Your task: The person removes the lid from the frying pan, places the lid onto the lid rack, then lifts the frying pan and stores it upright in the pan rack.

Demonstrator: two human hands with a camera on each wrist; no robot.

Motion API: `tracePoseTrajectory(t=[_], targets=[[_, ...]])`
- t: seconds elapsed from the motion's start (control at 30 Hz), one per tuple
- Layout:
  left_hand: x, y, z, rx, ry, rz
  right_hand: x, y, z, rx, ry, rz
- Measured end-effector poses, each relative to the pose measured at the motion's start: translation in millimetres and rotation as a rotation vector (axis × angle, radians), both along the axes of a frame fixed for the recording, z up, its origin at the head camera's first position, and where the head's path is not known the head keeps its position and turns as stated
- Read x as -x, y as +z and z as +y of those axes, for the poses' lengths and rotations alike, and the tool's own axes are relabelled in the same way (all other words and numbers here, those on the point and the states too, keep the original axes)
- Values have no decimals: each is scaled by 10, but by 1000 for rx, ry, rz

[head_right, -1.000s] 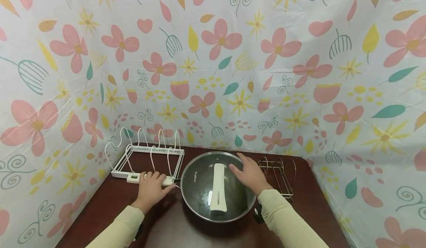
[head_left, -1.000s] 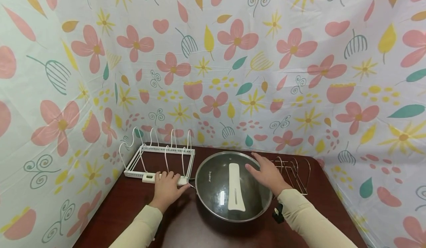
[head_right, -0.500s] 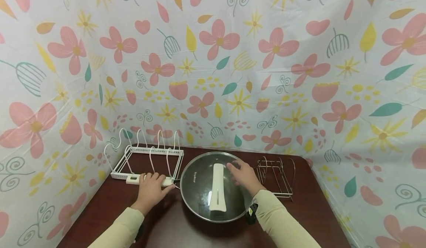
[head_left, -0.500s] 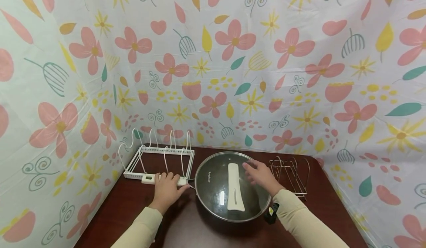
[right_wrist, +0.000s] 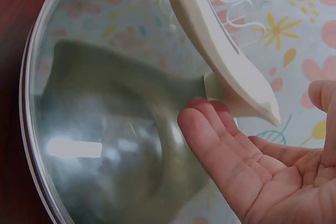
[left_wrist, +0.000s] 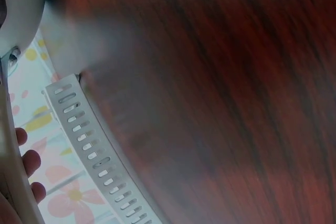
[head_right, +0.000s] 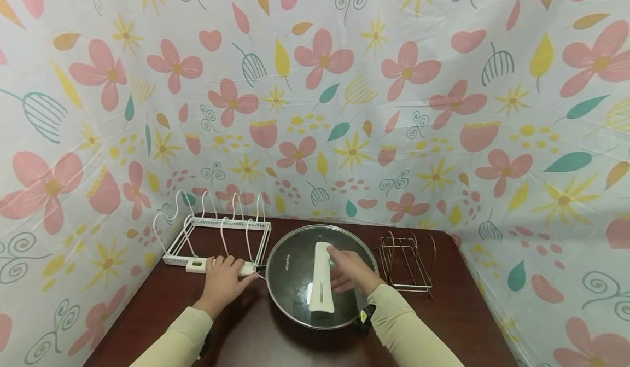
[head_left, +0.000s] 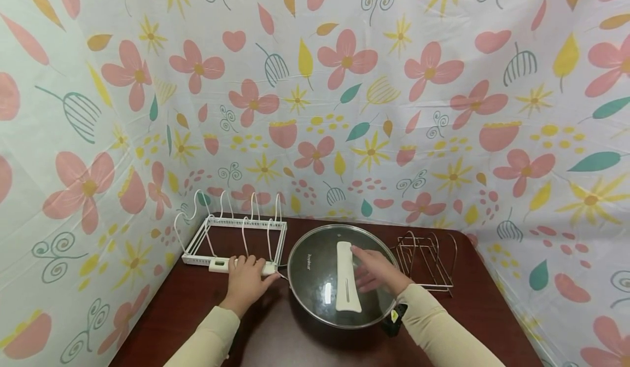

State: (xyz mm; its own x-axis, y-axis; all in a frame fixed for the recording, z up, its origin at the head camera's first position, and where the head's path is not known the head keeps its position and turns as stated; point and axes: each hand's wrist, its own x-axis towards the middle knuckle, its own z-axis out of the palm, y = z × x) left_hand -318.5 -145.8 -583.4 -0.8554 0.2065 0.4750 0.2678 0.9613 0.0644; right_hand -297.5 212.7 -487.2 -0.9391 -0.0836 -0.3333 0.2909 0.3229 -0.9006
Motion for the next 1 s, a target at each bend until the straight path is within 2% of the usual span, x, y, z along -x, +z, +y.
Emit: tracePoseTrajectory(t=[0.27,0.43,0.53,0.67,0.77,0.83,1.0], targets=[[22,-13,-6,-5,-15,25,-37,-58,-96,73,11,-83],[22,-22,-9,-11,-16,24,-58,-173,-148,239,40,-124],[11,-19,-6,-16,-18,10,-70,-241,-183,321,27,-146],[4,-7,-3,-14,-15,0,-71,-274,-231,324,-16,-137],[-4,-3,-2,-11,-13,-5,-83,-241,-271,258,-38,-84],[-5,-7,-5,-8,-9,-6,-98,-204,-306,163,-51,-7],[-3,-29,-3,0,1,-15,-139,-163,-404,-241,-71,220]])
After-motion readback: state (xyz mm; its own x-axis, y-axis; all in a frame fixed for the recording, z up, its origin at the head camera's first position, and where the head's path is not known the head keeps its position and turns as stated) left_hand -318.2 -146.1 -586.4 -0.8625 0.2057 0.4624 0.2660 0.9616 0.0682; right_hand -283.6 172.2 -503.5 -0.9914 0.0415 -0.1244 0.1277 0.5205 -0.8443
